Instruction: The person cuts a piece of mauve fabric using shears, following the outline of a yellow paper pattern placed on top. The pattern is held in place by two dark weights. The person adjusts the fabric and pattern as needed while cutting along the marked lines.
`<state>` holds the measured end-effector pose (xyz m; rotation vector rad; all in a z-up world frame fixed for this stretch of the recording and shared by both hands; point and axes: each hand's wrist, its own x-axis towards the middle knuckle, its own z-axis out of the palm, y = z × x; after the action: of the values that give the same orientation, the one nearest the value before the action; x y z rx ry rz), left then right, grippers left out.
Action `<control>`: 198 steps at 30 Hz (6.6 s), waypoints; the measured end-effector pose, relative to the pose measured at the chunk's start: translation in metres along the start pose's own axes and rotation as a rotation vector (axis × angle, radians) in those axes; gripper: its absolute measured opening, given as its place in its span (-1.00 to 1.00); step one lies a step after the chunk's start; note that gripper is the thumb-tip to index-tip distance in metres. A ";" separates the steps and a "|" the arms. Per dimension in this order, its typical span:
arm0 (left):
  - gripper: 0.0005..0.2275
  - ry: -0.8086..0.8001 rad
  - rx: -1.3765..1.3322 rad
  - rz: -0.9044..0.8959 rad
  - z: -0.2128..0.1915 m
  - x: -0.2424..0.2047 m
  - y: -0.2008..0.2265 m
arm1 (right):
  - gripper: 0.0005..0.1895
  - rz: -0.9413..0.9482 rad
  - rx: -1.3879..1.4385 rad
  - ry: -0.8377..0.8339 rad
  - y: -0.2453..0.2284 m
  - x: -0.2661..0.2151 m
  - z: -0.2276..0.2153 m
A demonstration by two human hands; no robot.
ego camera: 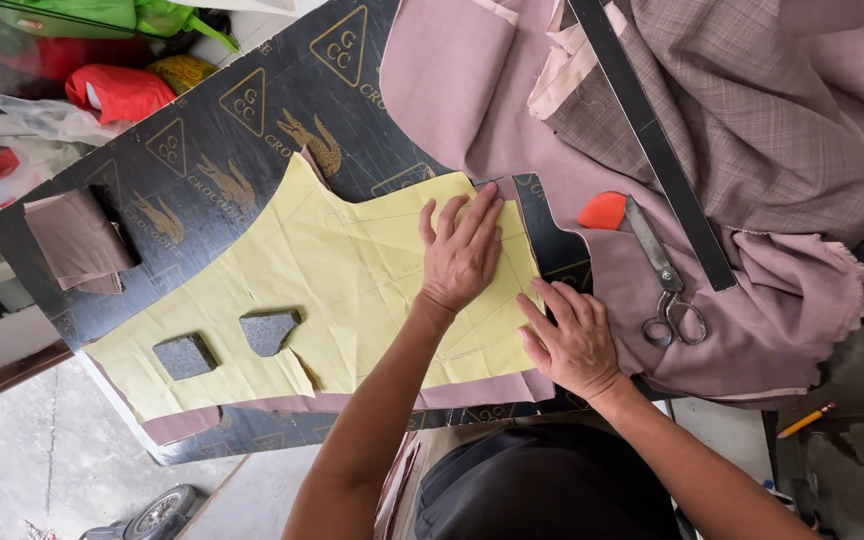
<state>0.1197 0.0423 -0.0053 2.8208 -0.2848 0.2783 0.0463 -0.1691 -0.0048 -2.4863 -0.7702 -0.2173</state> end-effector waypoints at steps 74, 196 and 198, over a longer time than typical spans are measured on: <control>-0.38 -0.243 0.092 -0.228 -0.002 -0.078 -0.012 | -0.50 0.177 0.226 -0.220 -0.022 -0.015 -0.039; -0.67 -0.021 -0.288 0.369 0.001 -0.060 0.009 | -0.78 -0.326 -0.361 -0.754 0.059 0.071 -0.060; -0.67 -0.018 -0.300 0.363 0.002 -0.060 0.010 | -0.77 -0.345 -0.367 -0.733 0.061 0.071 -0.059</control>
<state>0.0603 0.0426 -0.0181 2.4640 -0.7759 0.2601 0.1399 -0.2086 0.0399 -2.7651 -1.5767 0.5136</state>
